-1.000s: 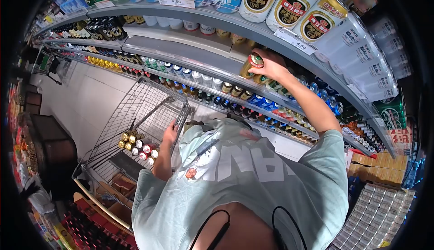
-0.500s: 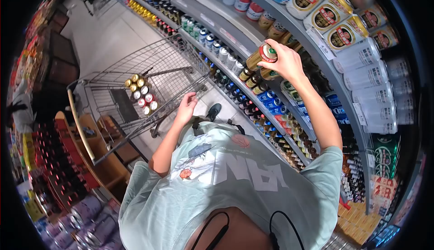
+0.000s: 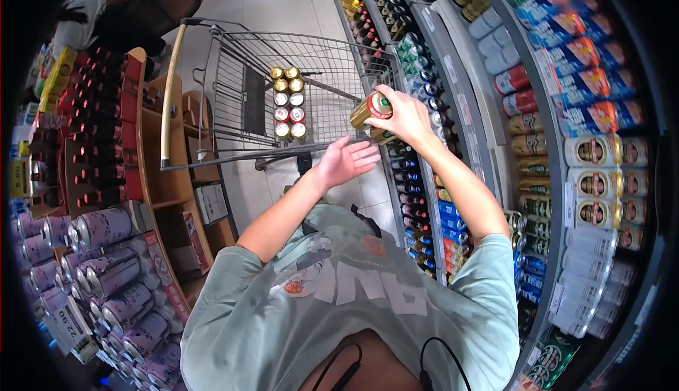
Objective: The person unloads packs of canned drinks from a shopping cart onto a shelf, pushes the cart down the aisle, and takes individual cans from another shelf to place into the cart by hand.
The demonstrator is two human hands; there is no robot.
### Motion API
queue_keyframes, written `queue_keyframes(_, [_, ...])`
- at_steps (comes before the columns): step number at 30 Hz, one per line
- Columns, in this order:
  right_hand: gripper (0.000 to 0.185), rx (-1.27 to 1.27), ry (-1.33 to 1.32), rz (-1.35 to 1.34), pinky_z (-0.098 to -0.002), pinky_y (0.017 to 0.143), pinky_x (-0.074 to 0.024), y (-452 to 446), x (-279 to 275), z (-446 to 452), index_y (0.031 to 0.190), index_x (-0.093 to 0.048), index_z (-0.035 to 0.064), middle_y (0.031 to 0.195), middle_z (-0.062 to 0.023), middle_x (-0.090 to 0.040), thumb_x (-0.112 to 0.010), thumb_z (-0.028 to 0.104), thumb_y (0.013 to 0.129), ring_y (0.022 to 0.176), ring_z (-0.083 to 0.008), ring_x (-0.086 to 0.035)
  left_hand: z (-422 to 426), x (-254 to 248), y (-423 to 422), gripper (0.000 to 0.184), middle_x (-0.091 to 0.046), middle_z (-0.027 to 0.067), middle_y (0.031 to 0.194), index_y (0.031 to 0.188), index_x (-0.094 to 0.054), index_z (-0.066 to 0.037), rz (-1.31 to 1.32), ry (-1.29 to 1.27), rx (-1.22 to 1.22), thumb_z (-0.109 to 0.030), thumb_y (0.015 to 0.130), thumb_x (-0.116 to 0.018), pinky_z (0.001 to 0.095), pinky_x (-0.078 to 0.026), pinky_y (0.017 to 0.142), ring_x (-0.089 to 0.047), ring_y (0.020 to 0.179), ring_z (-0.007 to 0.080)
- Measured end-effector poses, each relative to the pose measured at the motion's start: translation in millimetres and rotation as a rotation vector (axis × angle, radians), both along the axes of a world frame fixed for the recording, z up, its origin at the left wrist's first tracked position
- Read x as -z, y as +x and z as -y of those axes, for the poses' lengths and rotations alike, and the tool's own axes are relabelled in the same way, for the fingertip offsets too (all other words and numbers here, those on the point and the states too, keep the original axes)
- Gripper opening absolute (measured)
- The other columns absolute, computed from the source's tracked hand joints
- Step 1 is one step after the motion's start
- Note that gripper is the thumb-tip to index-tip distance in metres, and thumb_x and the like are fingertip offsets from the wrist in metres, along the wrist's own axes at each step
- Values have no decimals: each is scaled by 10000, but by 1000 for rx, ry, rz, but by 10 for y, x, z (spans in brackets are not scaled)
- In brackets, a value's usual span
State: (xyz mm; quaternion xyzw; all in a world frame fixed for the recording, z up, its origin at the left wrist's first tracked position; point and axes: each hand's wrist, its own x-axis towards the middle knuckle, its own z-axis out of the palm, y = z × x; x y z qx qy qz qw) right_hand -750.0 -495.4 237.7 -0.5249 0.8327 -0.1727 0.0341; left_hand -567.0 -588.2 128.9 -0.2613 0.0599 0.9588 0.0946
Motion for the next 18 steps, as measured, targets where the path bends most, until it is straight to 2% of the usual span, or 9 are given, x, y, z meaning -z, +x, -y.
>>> queue_keyframes(2, [781,-31,39,14,-456,806,-566,-99,241,445,1316,-571,162,1046,-152,-713,-865,510,682,944,-363,-699,260,206,-152,653,-475,236,1478,1468,-357,33,-25,83,-65,-483,1078,-268,530,-377,1149,-476,1364,405])
queue_keyframes(5, [765,-84,63,18,-456,841,-549,-304,659,1131,1312,-570,178,1064,-146,-706,-855,502,681,961,-354,-693,752,502,-500,687,-454,230,1479,1484,-314,26,79,113,-151,-523,1074,-265,550,-377,1142,-466,1365,418])
queue_keyframes(7, [749,-95,74,19,-450,825,-541,-429,1083,1516,1302,-574,173,1045,-123,-705,-857,476,679,968,-330,-686,1013,844,-689,761,-380,229,1520,1517,-244,22,163,163,-226,-585,1058,-264,577,-377,1130,-452,1365,435])
queue_keyframes(10, [731,-87,39,65,-455,807,-530,-646,1752,2030,1299,-576,178,1026,-102,-701,-856,459,685,949,-311,-680,1374,1468,-1032,814,-351,227,1527,1540,-196,20,239,197,-233,-621,1044,-265,598,-378,1120,-438,1369,433])
queue_keyframes(11, [707,-56,82,92,-438,846,-530,-719,1962,2168,1271,-597,163,1081,-106,-702,-878,410,671,984,-323,-676,1467,1720,-1130,868,-338,222,1526,1547,-163,18,223,227,-245,-666,1023,-267,619,-365,1119,-406,1385,438])
queue_keyframes(14, [689,-89,82,33,-429,828,-522,-937,2606,2513,1262,-607,166,1082,-93,-701,-874,396,670,971,-311,-674,1770,2075,-1475,909,-343,219,1522,1543,-156,23,374,350,-336,-702,1005,-259,623,-337,1135,-387,1397,434])
queue_keyframes(15, [680,-105,111,36,-422,811,-513,-1014,2793,2624,1257,-614,172,1093,-79,-700,-872,392,667,968,-294,-668,1884,2112,-1595,935,-352,215,1522,1539,-153,32,397,394,-375,-723,994,-239,600,-305,1164,-370,1420,403])
queue_keyframes(18, [678,-171,92,-31,-417,798,-509,-1229,3381,2854,1257,-616,174,1102,-73,-698,-867,396,667,958,-273,-665,2011,2684,-1888,932,-390,208,1501,1540,-179,27,344,449,-529,-728,993,-191,571,-295,1179,-388,1420,367])
